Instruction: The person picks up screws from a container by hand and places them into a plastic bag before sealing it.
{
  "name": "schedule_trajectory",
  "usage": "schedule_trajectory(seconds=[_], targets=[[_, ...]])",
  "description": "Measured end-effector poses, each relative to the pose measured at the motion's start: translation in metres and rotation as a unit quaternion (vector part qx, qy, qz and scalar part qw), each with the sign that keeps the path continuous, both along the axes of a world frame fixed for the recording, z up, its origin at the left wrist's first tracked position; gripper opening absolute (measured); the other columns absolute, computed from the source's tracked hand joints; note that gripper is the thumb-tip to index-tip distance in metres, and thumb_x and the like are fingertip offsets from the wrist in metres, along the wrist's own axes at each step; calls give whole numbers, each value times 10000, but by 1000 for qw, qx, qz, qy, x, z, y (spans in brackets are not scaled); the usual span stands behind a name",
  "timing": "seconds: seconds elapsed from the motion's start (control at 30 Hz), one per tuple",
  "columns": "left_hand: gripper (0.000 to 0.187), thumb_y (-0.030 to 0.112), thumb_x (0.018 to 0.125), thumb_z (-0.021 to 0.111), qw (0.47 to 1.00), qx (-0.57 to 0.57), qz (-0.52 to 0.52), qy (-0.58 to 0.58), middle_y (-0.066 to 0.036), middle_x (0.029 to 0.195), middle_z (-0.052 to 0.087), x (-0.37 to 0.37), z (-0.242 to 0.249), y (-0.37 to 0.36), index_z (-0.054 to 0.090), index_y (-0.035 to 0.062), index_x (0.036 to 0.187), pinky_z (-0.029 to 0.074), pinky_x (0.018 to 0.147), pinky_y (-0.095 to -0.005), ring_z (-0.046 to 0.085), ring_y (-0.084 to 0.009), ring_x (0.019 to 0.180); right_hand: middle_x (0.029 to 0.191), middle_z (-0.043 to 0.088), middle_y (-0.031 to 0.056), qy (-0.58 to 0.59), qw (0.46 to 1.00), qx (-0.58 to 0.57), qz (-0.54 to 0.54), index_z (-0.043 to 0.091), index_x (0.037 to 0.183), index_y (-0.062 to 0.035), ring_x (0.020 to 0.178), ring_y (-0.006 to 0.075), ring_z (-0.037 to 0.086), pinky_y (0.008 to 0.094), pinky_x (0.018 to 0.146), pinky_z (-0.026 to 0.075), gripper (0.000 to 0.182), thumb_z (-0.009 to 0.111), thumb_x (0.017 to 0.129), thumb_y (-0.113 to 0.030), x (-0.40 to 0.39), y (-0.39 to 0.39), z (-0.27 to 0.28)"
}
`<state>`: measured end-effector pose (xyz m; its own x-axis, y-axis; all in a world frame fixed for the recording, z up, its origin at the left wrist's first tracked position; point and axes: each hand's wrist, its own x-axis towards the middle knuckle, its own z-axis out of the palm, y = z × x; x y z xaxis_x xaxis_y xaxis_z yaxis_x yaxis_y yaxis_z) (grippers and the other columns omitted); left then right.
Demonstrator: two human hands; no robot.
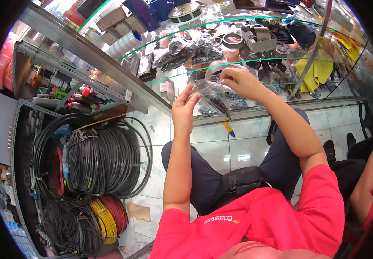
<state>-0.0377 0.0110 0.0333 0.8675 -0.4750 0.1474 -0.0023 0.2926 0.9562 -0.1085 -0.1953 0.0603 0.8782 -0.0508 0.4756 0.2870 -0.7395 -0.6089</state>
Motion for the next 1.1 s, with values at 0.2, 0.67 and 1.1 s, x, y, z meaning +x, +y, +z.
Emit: schedule_trajectory(seconds=[0.2, 0.67, 1.1], targets=[[235, 86, 849, 556, 990, 69, 13, -124, -15, 928, 615, -18, -5, -15, 590, 37, 1076, 428, 744, -204, 544, -71, 827, 715, 528, 18, 99, 970, 220, 35, 547, 998, -29, 662, 76, 492, 240, 611, 415, 209, 550, 789, -40, -31, 20, -14], [1105, 391, 637, 753, 964, 126, -185, -144, -185, 1389, 249, -28, -32, -25, 12, 104, 1403, 309, 976, -359, 325, -303, 1237, 677, 591, 5, 225, 935, 262, 80, 591, 796, -10, 623, 58, 536, 214, 569, 429, 102, 593, 793, -112, -43, 21, -23], [338, 262, 903, 480, 946, 258, -99, -171, -52, 1002, 607, -29, -44, -36, 549, 3, 1110, 427, 788, -286, 562, -181, 960, 760, 580, 0, 96, 962, 235, 98, 573, 903, 2, 700, 53, 531, 211, 628, 440, 126, 591, 799, -67, -28, 23, -26]])
